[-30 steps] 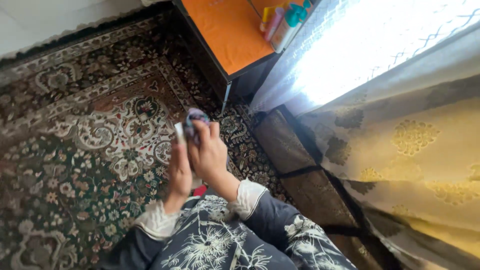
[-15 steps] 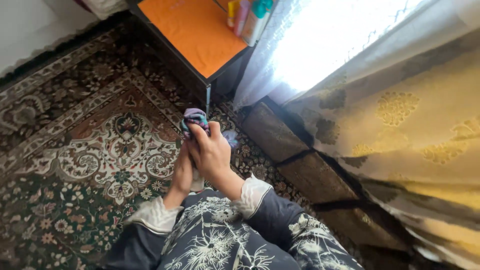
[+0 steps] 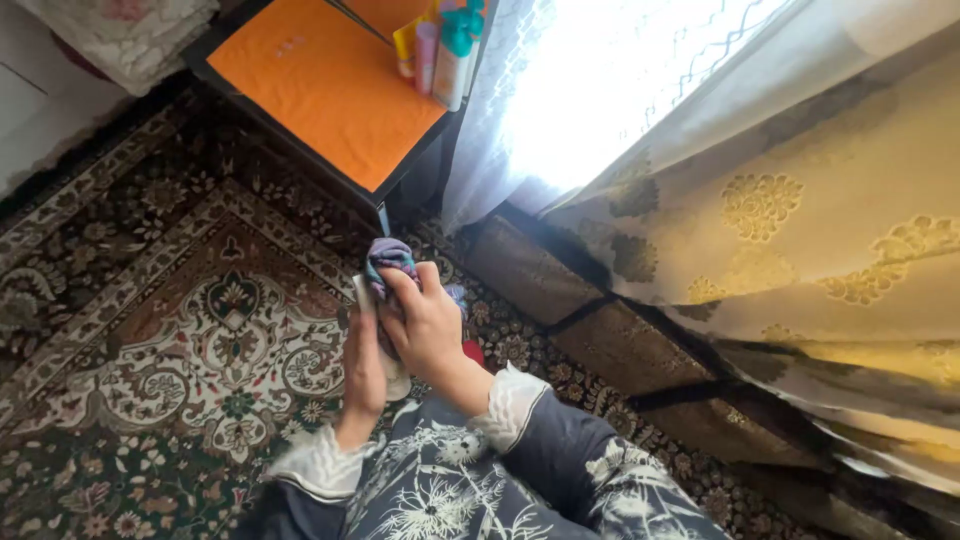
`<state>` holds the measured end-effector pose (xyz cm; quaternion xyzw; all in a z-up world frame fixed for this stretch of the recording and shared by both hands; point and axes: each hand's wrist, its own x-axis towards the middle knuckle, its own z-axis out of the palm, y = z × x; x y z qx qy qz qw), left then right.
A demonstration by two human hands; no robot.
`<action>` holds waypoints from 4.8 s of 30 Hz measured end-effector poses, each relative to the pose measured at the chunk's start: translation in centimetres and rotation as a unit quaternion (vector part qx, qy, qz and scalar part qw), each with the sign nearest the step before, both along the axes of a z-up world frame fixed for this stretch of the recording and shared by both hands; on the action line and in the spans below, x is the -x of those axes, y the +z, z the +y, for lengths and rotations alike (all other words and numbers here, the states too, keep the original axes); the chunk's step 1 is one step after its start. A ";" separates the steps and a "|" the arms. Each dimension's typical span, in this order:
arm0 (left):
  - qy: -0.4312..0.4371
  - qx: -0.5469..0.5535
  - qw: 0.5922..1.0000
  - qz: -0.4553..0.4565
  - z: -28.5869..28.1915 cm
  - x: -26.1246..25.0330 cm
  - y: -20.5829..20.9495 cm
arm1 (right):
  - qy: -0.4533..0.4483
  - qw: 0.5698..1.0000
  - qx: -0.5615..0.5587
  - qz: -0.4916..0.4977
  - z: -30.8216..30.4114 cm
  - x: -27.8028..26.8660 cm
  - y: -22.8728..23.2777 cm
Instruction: The person wipes a pink bottle, a yellow tube, a white tube, and a green bottle with a cloth, placing each one on a table after cleaning it.
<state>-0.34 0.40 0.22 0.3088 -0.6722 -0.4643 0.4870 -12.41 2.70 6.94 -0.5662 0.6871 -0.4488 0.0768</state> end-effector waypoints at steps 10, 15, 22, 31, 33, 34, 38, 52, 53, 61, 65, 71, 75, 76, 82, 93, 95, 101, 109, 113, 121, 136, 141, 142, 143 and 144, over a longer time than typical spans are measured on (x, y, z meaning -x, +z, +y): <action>0.158 -0.113 0.961 0.197 -6.5 8.9 2.9 | 0.188 0.841 0.005 -0.508 -3.6 5.5 -3.6; 0.147 -0.019 0.980 0.130 -7.5 13.1 0.4 | 0.101 0.798 -0.073 -0.589 -6.6 9.0 -6.9; 0.110 0.180 0.972 -0.107 -12.8 14.6 -5.1 | -0.016 0.755 -0.222 -0.617 -10.8 12.6 -9.3; 0.054 0.081 0.994 -0.048 -26.3 18.0 -8.3 | -0.141 0.737 -0.109 -0.652 -11.6 20.3 -12.2; 0.068 0.028 0.995 -0.067 -30.7 17.8 -9.4 | -0.180 0.709 -0.076 -0.678 -9.9 21.6 -13.4; 0.070 0.016 0.995 -0.076 -33.0 17.7 -10.1 | -0.207 0.707 -0.065 -0.673 -9.1 22.1 -14.2; 0.065 0.015 0.990 -0.124 -41.8 17.6 -14.1 | -0.278 0.700 -0.044 -0.656 -4.1 22.0 -17.5; 0.055 -0.176 0.981 -0.061 -52.7 25.1 -15.5 | -0.411 0.582 0.044 -0.701 -0.6 17.2 -20.7; 0.040 -0.146 0.987 -0.052 -53.1 25.6 -15.4 | -0.415 0.578 0.036 -0.702 -0.6 16.5 -20.7; -0.014 -0.257 0.966 0.010 -54.3 28.5 -17.5 | -0.461 0.559 0.062 -0.686 0.7 15.3 -20.1; -0.008 -0.233 0.972 -0.013 -54.7 29.5 -18.6 | -0.466 0.564 0.071 -0.678 1.2 15.0 -19.8; -0.066 -0.274 0.958 0.054 -55.4 29.6 -19.6 | -0.487 0.551 0.067 -0.674 1.9 14.8 -20.2; -0.093 -0.300 0.948 0.052 -55.4 29.5 -20.2 | -0.488 0.552 0.063 -0.673 2.5 15.0 -21.0; -0.106 -0.305 0.944 0.063 -55.5 29.6 -20.2 | -0.485 0.555 0.064 -0.673 2.6 15.0 -21.4; -0.138 -0.252 0.958 0.016 -55.6 29.2 -20.2 | -0.488 0.551 0.050 -0.675 2.6 14.6 -21.8; -0.076 -0.326 0.941 -0.038 -54.1 26.1 -20.5 | -0.465 0.562 0.062 -0.682 0.4 14.0 -19.0; -0.072 -0.327 0.941 -0.048 -52.5 25.2 -20.7 | -0.464 0.559 0.061 -0.685 0.1 13.8 -18.9; -0.150 -0.339 0.929 -0.014 -44.1 23.0 -21.1 | -0.457 0.566 0.138 -0.672 1.5 12.4 -19.4; -0.352 -0.315 0.873 -0.124 -32.1 25.7 -18.1 | -0.515 0.520 0.211 -0.648 7.5 10.3 -20.1; -0.445 -0.254 0.847 -0.140 -24.2 29.6 -12.3 | -0.548 0.510 0.259 -0.611 13.3 8.5 -19.3; -0.618 -0.159 0.756 -0.144 -6.6 30.9 -3.5 | -0.591 0.502 0.249 -0.580 24.5 2.1 -15.1; -0.768 -0.126 0.595 -0.199 15.2 29.3 -3.2 | -0.799 0.491 0.219 -0.270 34.7 -9.5 -19.3; -0.793 -0.108 0.545 -0.248 22.0 30.0 -5.2 | -0.825 0.425 0.245 -0.280 37.5 -11.9 -19.9; -0.798 -0.103 0.537 -0.253 23.6 30.1 -5.5 | -0.841 0.417 0.212 -0.270 38.2 -11.9 -20.0; -0.802 -0.098 0.529 -0.259 25.3 30.3 -5.8 | -0.856 0.409 0.178 -0.260 39.0 -11.9 -20.2; -0.806 -0.093 0.521 -0.264 27.2 30.5 -6.0 | -0.859 0.410 0.180 -0.247 39.9 -11.7 -20.2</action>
